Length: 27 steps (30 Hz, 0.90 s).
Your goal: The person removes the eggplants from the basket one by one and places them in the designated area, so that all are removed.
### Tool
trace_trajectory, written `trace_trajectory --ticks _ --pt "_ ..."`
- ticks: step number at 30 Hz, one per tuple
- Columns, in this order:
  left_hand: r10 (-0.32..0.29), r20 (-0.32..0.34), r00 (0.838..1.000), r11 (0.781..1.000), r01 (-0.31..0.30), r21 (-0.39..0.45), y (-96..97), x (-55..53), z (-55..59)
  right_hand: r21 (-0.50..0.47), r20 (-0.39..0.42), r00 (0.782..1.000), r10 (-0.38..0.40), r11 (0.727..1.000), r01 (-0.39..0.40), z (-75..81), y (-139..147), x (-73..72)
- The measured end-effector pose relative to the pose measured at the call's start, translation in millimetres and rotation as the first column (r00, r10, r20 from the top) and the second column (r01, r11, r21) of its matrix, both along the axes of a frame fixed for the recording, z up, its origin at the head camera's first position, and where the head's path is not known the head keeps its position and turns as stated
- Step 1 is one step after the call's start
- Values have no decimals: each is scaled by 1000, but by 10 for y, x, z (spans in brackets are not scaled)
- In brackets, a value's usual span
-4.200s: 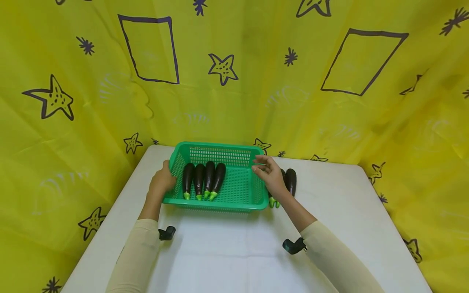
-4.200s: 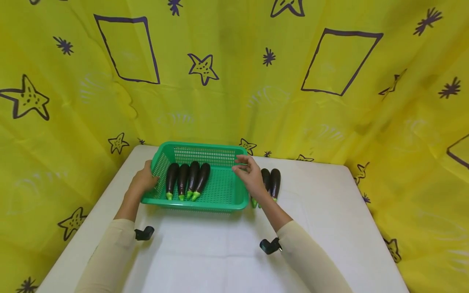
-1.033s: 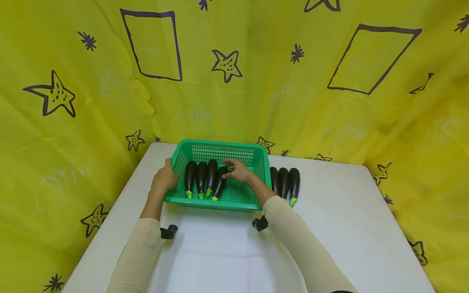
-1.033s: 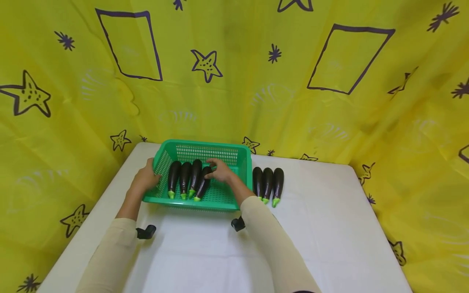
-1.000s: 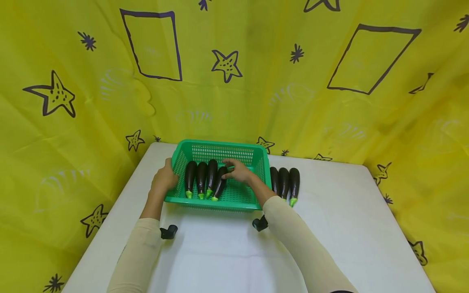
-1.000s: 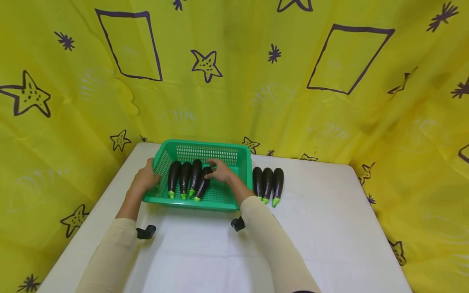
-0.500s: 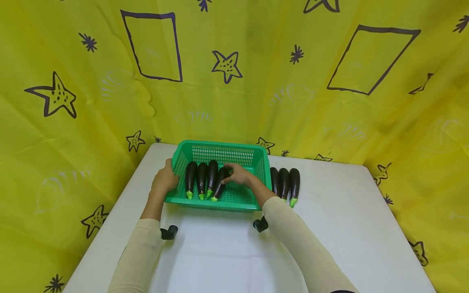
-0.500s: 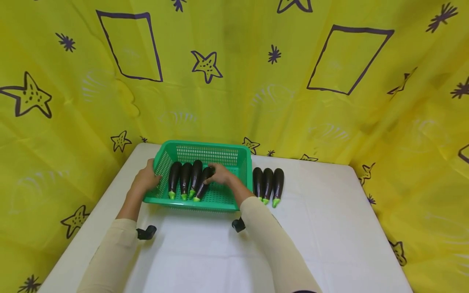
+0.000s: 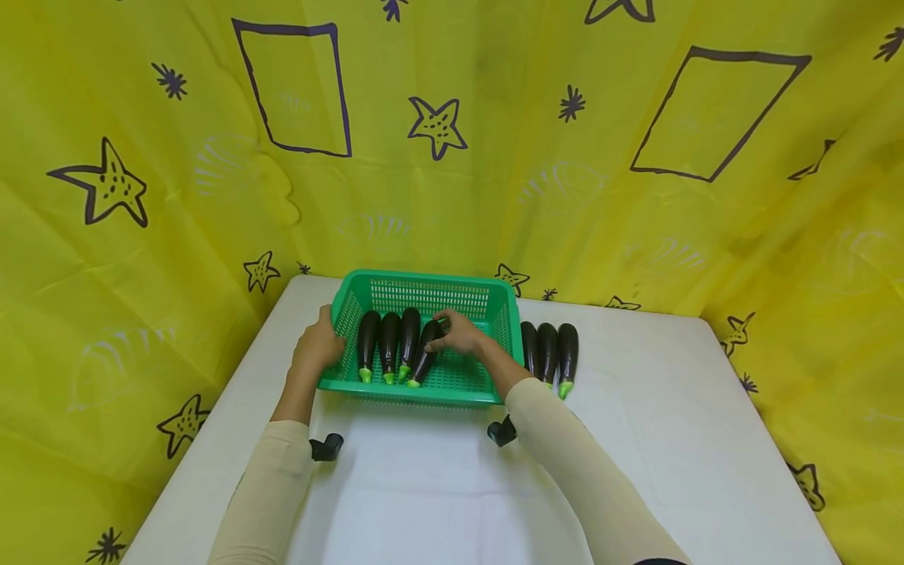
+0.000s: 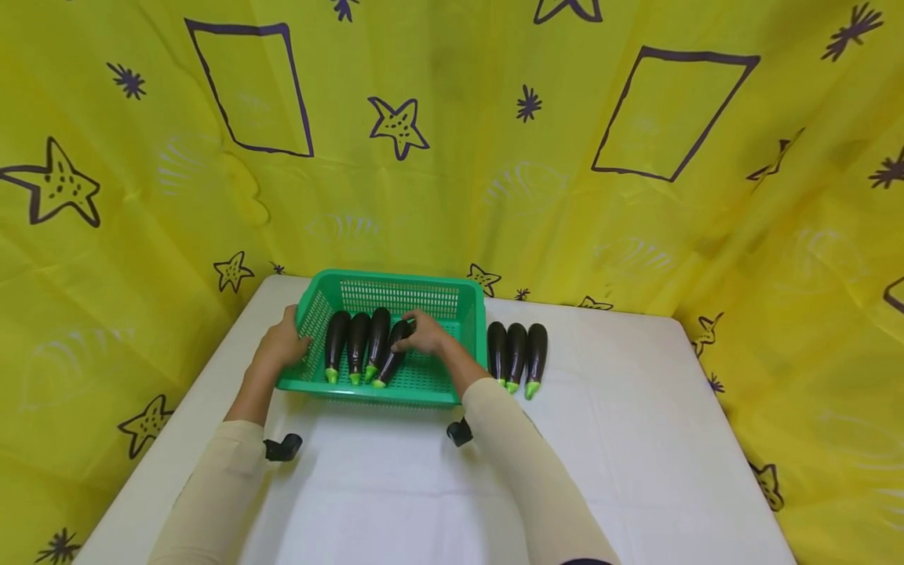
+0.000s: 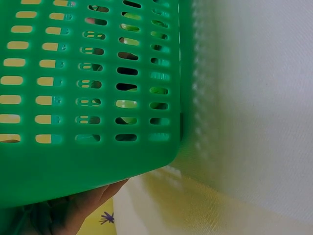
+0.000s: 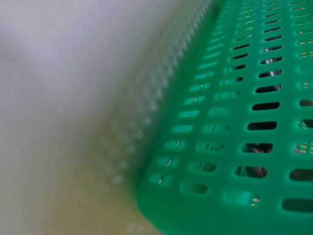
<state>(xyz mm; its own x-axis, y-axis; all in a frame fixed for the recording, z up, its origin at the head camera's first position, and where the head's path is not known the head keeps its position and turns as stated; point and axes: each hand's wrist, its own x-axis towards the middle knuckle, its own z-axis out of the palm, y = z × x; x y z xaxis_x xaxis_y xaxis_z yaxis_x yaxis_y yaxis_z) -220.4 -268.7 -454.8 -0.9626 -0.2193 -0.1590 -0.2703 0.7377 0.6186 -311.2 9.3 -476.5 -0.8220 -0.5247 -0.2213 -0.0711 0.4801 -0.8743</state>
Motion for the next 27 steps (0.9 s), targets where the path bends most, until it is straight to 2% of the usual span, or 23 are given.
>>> trace_trajectory --ticks 12,19,27 --pt "1 0 1000 1000 -1 -2 -10 -14 -24 -20 6 998 -58 998 58 8 7 14" --pt "6 7 1000 1000 -6 1 -2 -9 -24 -74 60 995 -78 994 83 16 6 23" --pt "-6 -9 1000 1000 6 -31 7 2 -11 -133 66 996 -63 989 71 15 10 12"
